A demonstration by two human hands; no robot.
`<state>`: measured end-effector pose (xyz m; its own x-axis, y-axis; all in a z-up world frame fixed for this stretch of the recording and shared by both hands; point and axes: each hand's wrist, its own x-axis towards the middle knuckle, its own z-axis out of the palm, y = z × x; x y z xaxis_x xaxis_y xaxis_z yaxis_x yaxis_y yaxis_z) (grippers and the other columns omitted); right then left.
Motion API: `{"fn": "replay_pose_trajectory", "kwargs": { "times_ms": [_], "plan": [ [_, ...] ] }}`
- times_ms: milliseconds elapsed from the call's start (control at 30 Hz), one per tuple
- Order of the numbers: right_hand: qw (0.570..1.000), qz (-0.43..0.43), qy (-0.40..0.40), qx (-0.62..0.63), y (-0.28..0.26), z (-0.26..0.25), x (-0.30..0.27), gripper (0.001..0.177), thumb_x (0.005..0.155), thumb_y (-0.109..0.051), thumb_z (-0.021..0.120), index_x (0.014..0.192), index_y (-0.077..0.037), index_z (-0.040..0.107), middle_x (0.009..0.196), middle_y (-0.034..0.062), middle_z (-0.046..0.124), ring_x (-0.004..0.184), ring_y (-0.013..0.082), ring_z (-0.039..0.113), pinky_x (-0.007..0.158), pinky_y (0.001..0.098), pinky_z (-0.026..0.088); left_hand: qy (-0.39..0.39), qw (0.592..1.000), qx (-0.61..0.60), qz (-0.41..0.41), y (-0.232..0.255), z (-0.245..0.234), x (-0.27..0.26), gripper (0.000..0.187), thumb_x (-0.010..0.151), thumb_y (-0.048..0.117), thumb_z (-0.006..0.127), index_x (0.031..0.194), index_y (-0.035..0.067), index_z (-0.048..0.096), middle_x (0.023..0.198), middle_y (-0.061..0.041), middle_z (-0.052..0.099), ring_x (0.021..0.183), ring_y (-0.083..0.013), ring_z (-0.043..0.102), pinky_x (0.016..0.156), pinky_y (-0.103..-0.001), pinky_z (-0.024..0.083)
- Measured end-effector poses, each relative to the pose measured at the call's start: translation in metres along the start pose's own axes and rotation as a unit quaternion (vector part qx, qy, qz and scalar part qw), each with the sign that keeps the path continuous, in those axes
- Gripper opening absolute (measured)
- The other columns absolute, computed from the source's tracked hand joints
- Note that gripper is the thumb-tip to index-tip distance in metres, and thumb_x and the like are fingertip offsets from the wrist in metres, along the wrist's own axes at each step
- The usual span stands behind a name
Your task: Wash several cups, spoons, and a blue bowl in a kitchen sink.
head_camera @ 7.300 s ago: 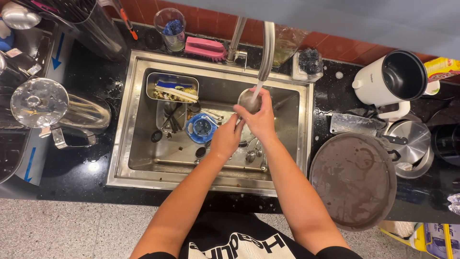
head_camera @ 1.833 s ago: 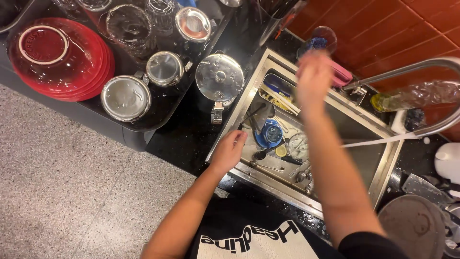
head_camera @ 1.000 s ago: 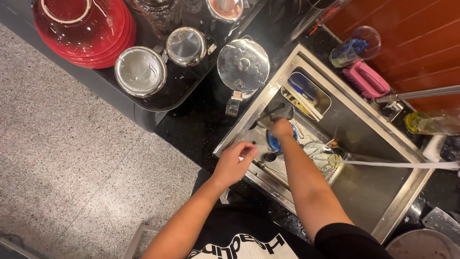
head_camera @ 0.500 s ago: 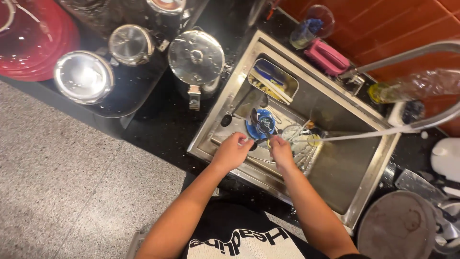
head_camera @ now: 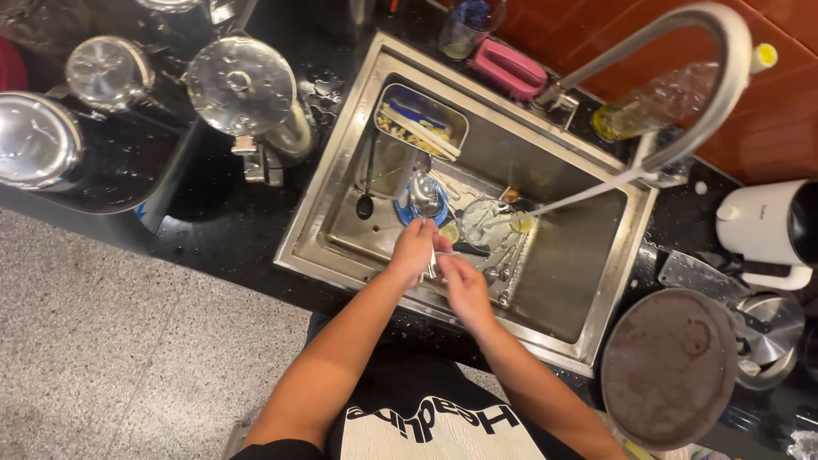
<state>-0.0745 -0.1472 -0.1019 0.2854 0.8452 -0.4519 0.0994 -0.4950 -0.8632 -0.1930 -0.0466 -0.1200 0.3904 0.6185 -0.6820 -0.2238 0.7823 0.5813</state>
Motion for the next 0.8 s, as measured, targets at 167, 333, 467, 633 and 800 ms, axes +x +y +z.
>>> {"fn": "replay_pose_trajectory", "kwargs": {
  "times_ms": [167,333,467,633,800],
  "plan": [
    [0.992,0.014,0.121,-0.039,0.04,-0.095,0.046,0.022,0.099,-0.018,0.058,0.108,-0.006,0.073,0.094,0.0026,0.074,0.078,0.011,0.064,0.065,0.0265,0.05,-0.016,1.0,0.025,-0.004,-0.025,0.008,0.018,0.026,0.106,0.034,0.046,0.1,0.01,0.055,0.07,0.0,0.05,0.049,-0.0111,0.041,0.042,-0.031,0.032],
    [0.977,0.012,0.208,0.04,0.077,-0.201,0.077,0.017,0.101,-0.016,0.057,0.107,-0.007,0.071,0.09,0.0,0.069,0.076,0.0103,0.062,0.063,0.0253,0.045,-0.009,0.991,0.135,0.004,-0.02,0.039,-0.007,0.038,0.106,0.041,0.049,0.09,0.007,0.058,0.068,-0.004,0.048,0.049,-0.0116,0.039,0.043,-0.032,0.031],
    [0.932,-0.185,0.312,0.025,0.011,-0.234,0.077,0.007,0.104,-0.009,0.061,0.104,-0.006,0.067,0.09,-0.0008,0.065,0.08,0.0064,0.059,0.072,0.0219,0.047,-0.004,0.958,0.275,0.082,-0.039,0.056,-0.005,0.043,0.103,0.042,0.052,0.085,0.004,0.061,0.074,-0.006,0.06,0.064,-0.0149,0.054,0.057,-0.036,0.044],
    [0.892,-0.307,0.308,-0.123,-0.102,-0.236,0.112,0.012,0.104,-0.01,0.061,0.11,-0.002,0.067,0.096,0.0045,0.069,0.087,0.0117,0.064,0.079,0.0265,0.052,0.037,0.936,0.319,0.143,-0.044,0.066,-0.004,0.042,0.102,0.04,0.05,0.089,0.003,0.064,0.078,-0.008,0.065,0.073,-0.0219,0.06,0.069,-0.039,0.047],
    [0.988,0.123,0.05,0.075,-0.138,-0.214,0.216,0.028,0.093,-0.031,0.055,0.109,-0.008,0.054,0.098,0.0144,0.07,0.08,0.0281,0.072,0.065,0.037,0.055,0.069,0.948,0.281,0.133,-0.053,0.079,-0.006,0.042,0.104,0.039,0.05,0.09,0.001,0.063,0.078,-0.013,0.064,0.074,-0.0258,0.061,0.069,-0.04,0.048]
  ]
}}
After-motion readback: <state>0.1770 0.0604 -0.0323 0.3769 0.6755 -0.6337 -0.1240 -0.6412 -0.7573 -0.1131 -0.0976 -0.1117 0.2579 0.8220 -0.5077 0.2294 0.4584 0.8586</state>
